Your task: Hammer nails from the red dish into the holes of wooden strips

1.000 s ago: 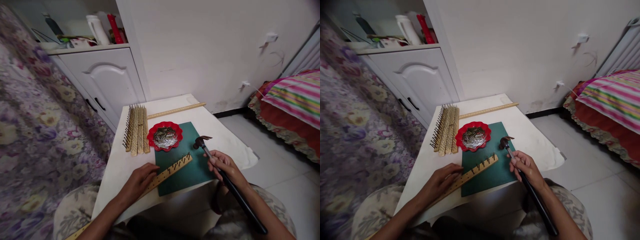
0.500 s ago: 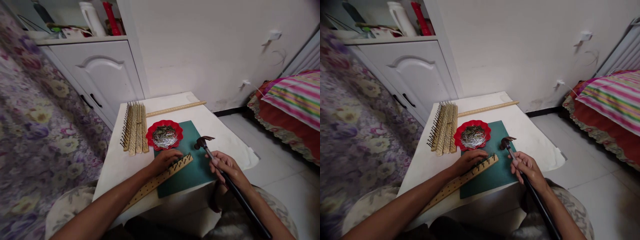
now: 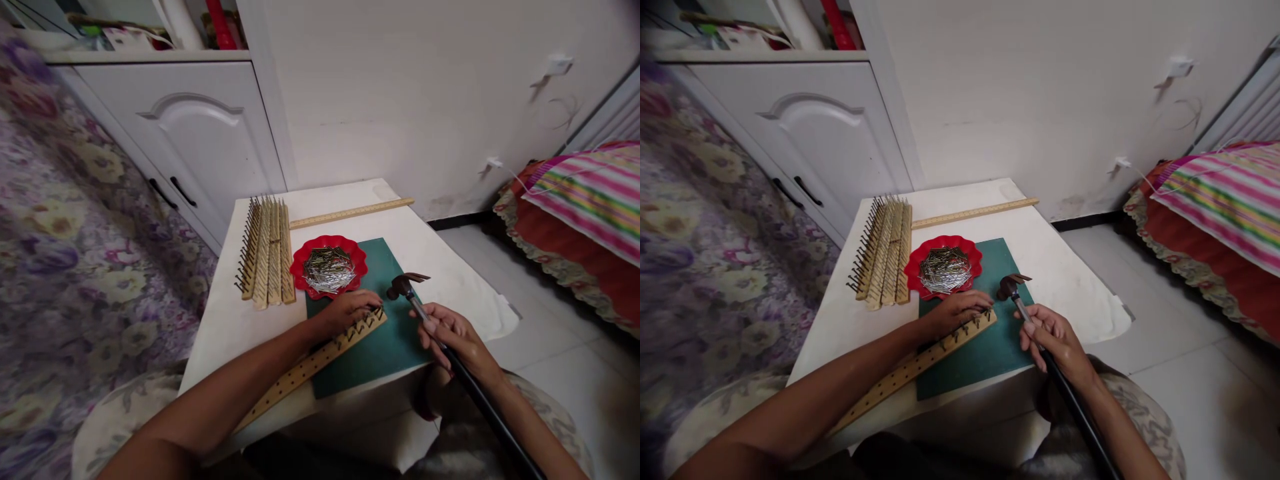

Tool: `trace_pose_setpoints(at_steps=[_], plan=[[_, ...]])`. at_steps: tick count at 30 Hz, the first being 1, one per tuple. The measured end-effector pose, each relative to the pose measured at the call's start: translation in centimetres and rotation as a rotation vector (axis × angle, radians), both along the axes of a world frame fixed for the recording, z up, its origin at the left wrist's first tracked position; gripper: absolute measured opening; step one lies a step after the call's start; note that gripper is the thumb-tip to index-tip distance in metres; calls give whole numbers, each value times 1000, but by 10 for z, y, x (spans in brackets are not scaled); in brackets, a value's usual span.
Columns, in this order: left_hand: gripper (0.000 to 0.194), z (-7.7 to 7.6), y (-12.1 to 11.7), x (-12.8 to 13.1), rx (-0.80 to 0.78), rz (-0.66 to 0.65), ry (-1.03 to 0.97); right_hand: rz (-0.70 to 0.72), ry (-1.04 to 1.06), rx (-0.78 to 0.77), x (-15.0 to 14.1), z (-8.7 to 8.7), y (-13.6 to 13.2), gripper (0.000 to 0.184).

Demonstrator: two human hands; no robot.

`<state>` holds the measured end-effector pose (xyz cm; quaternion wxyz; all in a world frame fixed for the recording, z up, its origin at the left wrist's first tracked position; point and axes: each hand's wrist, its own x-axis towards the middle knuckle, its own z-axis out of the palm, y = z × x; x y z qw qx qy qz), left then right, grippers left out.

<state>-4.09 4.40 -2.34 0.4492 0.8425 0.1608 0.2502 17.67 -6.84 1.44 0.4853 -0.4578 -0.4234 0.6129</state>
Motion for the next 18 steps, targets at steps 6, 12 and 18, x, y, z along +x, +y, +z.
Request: trace_pose_setpoints(at_steps=[6, 12, 18], plan=[[31, 5, 4, 7, -34, -45, -9, -1, 6, 19, -2, -1, 1, 26], [29, 5, 5, 8, -23, -55, 2, 5, 20, 11, -4, -2, 1, 25], [28, -4, 8, 7, -5, -37, -9, 22, 29, 18, -3, -1, 0, 27]])
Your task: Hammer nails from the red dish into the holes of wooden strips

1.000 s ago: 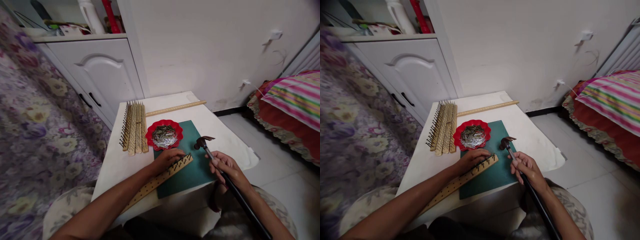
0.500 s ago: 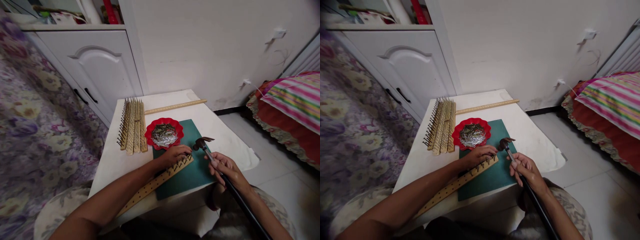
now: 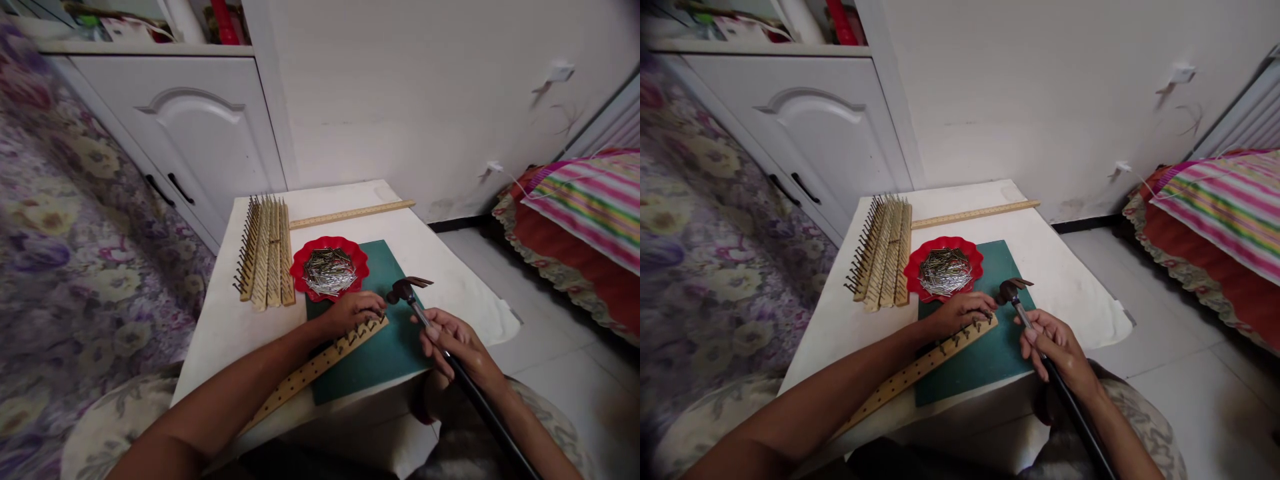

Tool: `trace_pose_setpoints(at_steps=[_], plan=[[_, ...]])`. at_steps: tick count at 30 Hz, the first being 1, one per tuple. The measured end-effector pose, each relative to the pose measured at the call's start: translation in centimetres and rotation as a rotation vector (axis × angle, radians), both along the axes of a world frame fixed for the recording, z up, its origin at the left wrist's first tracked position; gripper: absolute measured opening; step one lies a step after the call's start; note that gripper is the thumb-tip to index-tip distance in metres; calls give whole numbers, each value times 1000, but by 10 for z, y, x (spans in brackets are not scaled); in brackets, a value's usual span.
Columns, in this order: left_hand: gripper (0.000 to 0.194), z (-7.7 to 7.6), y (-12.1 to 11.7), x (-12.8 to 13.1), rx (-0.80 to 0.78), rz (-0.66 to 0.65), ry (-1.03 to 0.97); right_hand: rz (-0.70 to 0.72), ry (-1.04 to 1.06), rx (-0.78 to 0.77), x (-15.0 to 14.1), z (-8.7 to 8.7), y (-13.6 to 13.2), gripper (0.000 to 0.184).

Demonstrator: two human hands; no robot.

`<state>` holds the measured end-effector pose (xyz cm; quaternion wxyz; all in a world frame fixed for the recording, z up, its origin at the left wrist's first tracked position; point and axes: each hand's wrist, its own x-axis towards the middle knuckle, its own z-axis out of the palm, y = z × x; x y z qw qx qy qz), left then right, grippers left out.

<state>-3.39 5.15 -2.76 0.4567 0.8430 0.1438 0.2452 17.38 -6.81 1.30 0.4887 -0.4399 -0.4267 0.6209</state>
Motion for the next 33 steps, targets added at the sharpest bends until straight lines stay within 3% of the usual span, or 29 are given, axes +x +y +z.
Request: trace_pose_setpoints(at_steps=[11, 27, 33], plan=[[27, -10, 0, 0, -25, 57, -27, 70, -132, 16, -24, 19, -26, 21], [21, -12, -1, 0, -45, 63, -14, 97, -200, 9, -34, 18, -26, 19], [24, -13, 0, 0, -21, 69, -33, 16, -180, 8, -33, 29, -36, 24]])
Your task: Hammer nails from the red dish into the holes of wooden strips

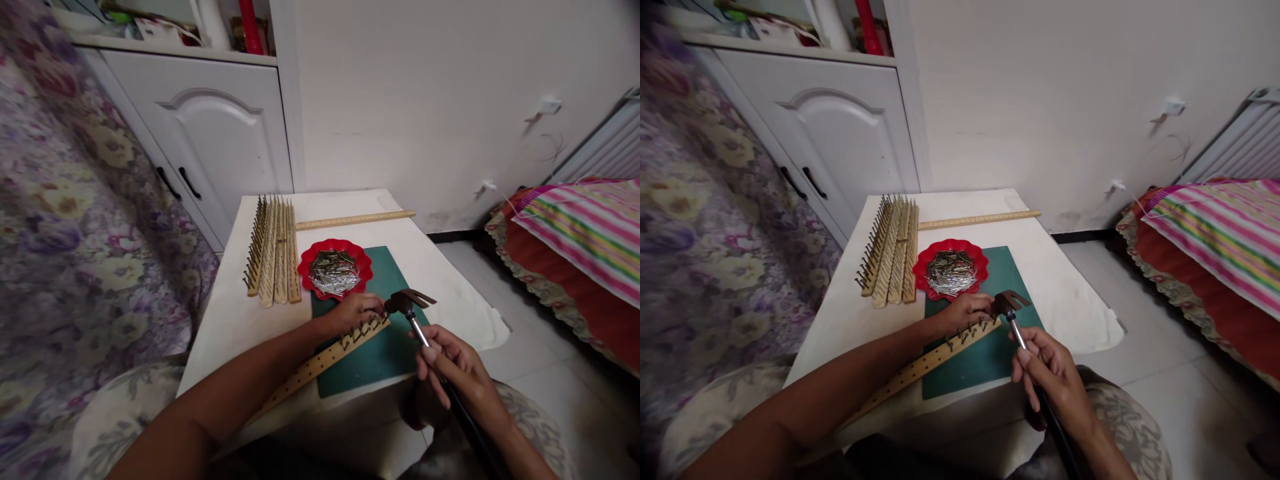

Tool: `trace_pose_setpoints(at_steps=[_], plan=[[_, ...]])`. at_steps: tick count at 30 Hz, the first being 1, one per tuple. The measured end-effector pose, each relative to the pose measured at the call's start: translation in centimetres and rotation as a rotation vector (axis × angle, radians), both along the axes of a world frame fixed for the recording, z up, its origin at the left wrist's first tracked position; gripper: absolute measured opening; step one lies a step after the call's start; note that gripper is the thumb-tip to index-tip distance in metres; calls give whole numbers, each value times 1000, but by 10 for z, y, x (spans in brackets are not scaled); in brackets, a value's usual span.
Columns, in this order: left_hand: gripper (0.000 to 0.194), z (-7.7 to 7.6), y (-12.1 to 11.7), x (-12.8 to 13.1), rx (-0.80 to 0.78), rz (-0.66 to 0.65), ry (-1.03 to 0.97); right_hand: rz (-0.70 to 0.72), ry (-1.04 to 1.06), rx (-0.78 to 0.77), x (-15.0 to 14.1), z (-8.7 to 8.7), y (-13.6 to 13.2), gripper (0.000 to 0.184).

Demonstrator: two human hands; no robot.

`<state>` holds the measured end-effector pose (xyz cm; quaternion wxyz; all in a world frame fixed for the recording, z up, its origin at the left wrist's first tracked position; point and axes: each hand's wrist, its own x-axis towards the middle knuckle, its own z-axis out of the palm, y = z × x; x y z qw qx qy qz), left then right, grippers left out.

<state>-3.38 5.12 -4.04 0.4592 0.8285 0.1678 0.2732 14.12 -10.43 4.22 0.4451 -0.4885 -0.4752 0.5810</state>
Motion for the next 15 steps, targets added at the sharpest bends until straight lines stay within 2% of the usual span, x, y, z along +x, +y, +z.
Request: trace_pose_setpoints(at_steps=[3, 8, 15], plan=[[25, 1, 1, -1, 6, -39, -3, -56, 28, -2, 1, 1, -13, 28], [27, 6, -2, -9, 19, -51, 15, -127, 89, -1, -2, -13, -37, 34], [35, 11, -13, -41, 74, 3, 108, -182, 158, -8, -9, -27, -60, 40]])
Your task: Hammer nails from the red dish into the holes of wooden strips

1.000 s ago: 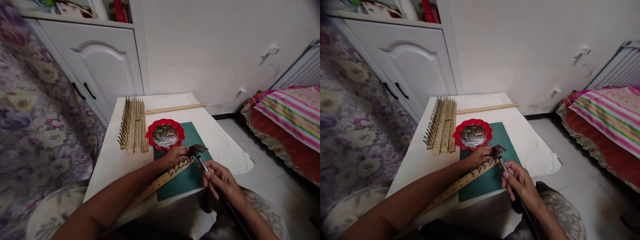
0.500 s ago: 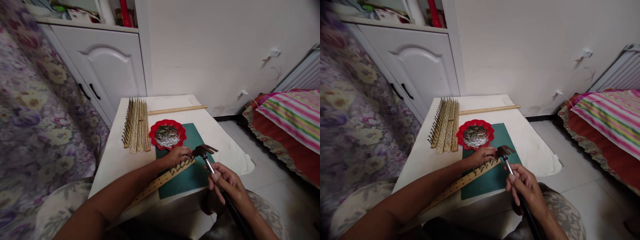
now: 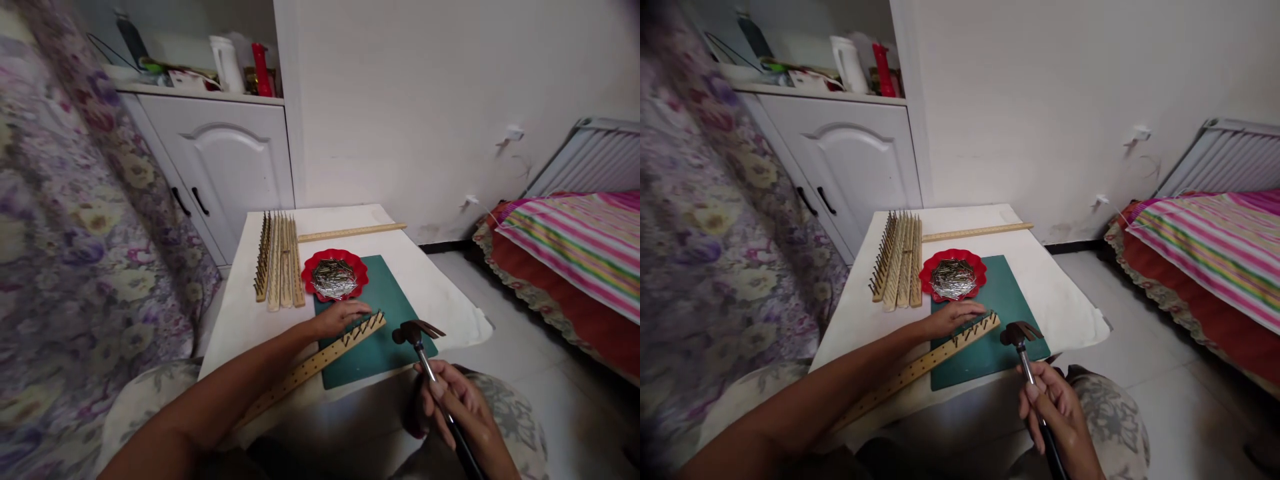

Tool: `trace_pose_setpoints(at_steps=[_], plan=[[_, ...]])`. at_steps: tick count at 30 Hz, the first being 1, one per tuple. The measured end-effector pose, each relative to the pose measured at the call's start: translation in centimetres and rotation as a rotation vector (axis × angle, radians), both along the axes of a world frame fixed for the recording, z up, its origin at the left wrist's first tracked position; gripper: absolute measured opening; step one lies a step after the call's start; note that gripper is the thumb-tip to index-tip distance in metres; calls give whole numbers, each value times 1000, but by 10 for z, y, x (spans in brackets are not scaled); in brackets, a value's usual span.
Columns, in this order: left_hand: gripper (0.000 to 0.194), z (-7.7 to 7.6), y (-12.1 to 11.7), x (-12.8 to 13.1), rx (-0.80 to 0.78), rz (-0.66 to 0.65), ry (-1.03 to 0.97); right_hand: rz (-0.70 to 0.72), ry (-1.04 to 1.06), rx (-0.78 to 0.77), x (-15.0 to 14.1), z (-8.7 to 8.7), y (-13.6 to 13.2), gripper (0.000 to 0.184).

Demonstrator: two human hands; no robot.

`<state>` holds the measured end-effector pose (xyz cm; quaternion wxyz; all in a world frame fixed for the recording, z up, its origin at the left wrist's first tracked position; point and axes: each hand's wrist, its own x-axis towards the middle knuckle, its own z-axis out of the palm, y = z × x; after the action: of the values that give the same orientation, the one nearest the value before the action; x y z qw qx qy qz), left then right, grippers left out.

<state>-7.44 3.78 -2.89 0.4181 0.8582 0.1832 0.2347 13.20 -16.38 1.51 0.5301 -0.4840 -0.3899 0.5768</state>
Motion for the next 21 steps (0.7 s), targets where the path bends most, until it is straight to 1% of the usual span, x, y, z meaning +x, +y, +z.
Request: trace_pose_setpoints(at_steps=[3, 6, 8, 9, 11, 13, 14, 15, 18, 19, 21], plan=[[36, 7, -11, -22, 7, 60, 45, -14, 7, 12, -1, -2, -6, 40], [35, 20, -36, -52, -8, 176, 135, -30, 14, 23, -1, -5, -12, 38], [35, 27, -62, -74, 15, 358, 227, -32, 14, 31, -2, -7, -16, 38], [35, 28, -77, -85, 39, 422, 279, -31, 17, 37, -2, -8, -18, 37], [39, 26, -106, -105, 70, 547, 401, -23, 27, 49, -3, -9, -22, 35], [51, 18, -132, -119, 44, 654, 546, -16, 34, 53, -5, -10, -25, 33], [54, 12, -141, -124, 37, 690, 594, -12, 32, 53, -5, -9, -26, 32], [52, 7, -149, -127, 43, 719, 620, -9, 28, 54, -6, -8, -28, 32], [39, -1, -157, -130, 95, 747, 620, -7, 15, 60, -8, -5, -31, 31], [36, -1, -156, -130, 115, 743, 612, -7, 14, 65, -9, -4, -32, 31], [33, 5, -153, -131, 142, 730, 617, -9, 19, 71, -10, -3, -35, 32]])
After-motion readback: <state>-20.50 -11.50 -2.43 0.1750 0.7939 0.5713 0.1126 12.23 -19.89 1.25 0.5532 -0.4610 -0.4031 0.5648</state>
